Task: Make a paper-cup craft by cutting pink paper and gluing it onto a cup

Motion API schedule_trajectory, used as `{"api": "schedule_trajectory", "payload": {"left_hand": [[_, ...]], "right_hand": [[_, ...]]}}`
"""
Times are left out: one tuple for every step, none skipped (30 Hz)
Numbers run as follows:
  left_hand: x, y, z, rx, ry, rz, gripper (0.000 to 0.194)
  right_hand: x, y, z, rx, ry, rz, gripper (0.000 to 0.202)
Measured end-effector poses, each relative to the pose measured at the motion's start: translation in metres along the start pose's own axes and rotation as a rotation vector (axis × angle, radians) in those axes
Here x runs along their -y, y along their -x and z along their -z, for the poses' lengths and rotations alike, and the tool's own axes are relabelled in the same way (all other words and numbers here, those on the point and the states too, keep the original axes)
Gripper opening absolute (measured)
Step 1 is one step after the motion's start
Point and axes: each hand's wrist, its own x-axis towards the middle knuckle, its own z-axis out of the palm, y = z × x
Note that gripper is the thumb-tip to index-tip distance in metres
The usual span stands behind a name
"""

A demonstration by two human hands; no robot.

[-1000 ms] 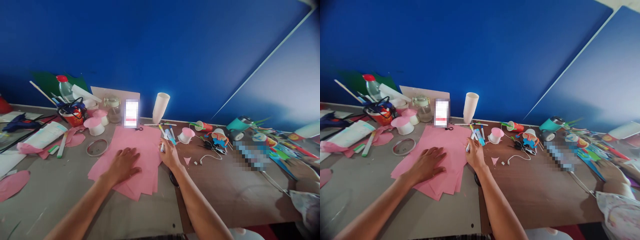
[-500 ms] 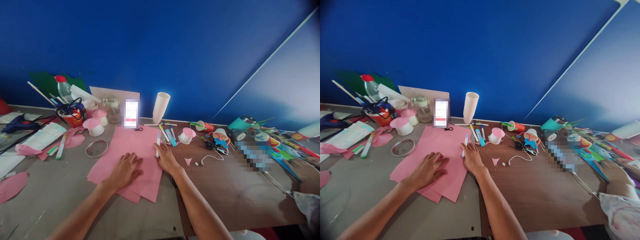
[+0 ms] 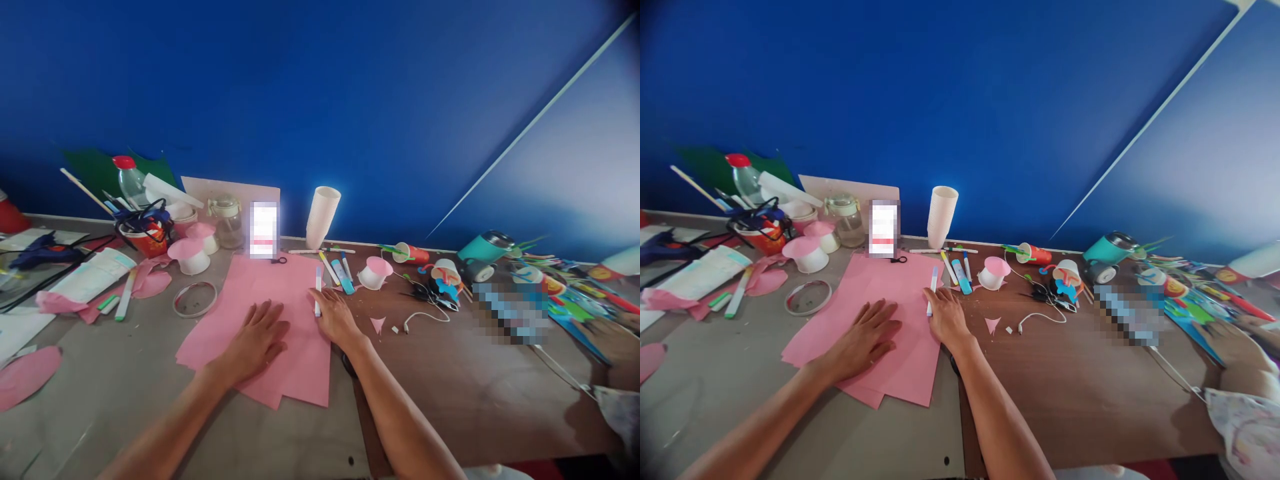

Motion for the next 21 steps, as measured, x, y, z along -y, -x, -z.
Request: {"api": "schedule_trajectory", "payload": {"left_hand": [[0.001,0.000,-0.001,0.019,-0.007,-0.004,0.033],[0.001,0.000,-0.001,0.033,-0.010,-0.006,0.034],[0.001,0.000,-0.001,0.038,-0.010,-0.005,0.034],[0.001,0.000,0.000,0.039,-0.010,-0.004,0.034],[0.001,0.000,0.001,0.037,-0.009,-0.003,0.034],[0.000,0.000,0.002,0.035,-0.008,-0.003,0.034],[0.000,0.000,0.002,0.033,-0.009,-0.005,0.034],[0.000,0.000,0.002,0.032,-0.011,-0.010,0.034],[0.000,0.000,0.002,0.030,-0.013,-0.016,0.033],[0.000,0.000,0.002,0.026,-0.016,-0.020,0.033],[0.000,0.000,0.001,0.021,-0.018,-0.022,0.033],[0.001,0.000,0.000,0.018,-0.021,-0.020,0.033],[0.001,0.000,-0.001,0.018,-0.024,-0.017,0.033],[0.001,0.000,-0.002,0.021,-0.026,-0.012,0.033],[0.002,0.000,-0.003,0.027,-0.028,-0.007,0.033],[0.002,0.000,-0.003,0.035,-0.029,-0.003,0.034],[0.002,0.000,-0.002,0.043,-0.027,0.000,0.034],[0.001,-0.001,-0.002,0.050,-0.024,0.002,0.033],[0.001,-0.001,-0.001,0.054,-0.021,0.005,0.033],[0.000,-0.001,0.000,0.055,-0.019,0.007,0.032],[-0.001,-0.001,0.000,0.055,-0.017,0.008,0.032]], "right_hand": [[0.000,0.000,0.000,-0.003,-0.006,0.000,0.058],[-0.001,0.000,0.000,-0.008,-0.012,0.000,0.057],[-0.002,-0.001,0.000,-0.016,-0.019,-0.001,0.057],[-0.003,-0.001,0.000,-0.026,-0.026,-0.003,0.056],[-0.004,-0.001,0.000,-0.040,-0.032,-0.009,0.056],[-0.005,-0.002,0.001,-0.058,-0.035,-0.018,0.057],[-0.005,-0.002,0.002,-0.077,-0.037,-0.030,0.058],[-0.005,-0.002,0.003,-0.101,-0.040,-0.039,0.058],[-0.005,-0.002,0.003,-0.130,-0.045,-0.042,0.056],[-0.003,-0.002,0.004,-0.158,-0.052,-0.040,0.054],[-0.001,-0.001,0.004,-0.179,-0.060,-0.026,0.051],[0.001,0.000,0.003,-0.182,-0.071,0.004,0.048],[0.003,0.000,0.002,-0.168,-0.082,0.045,0.045],[0.005,0.001,0.001,-0.143,-0.092,0.090,0.043],[0.006,0.001,0.000,-0.121,-0.100,0.128,0.042],[0.007,0.002,-0.002,-0.118,-0.113,0.152,0.040],[0.007,0.002,-0.003,-0.139,-0.134,0.160,0.039],[0.006,0.002,-0.003,-0.183,-0.167,0.152,0.039],[0.006,0.002,-0.002,-0.240,-0.215,0.135,0.038],[0.006,0.002,-0.001,-0.295,-0.280,0.115,0.036],[0.007,0.002,0.000,-0.336,-0.362,0.090,0.034]]}}
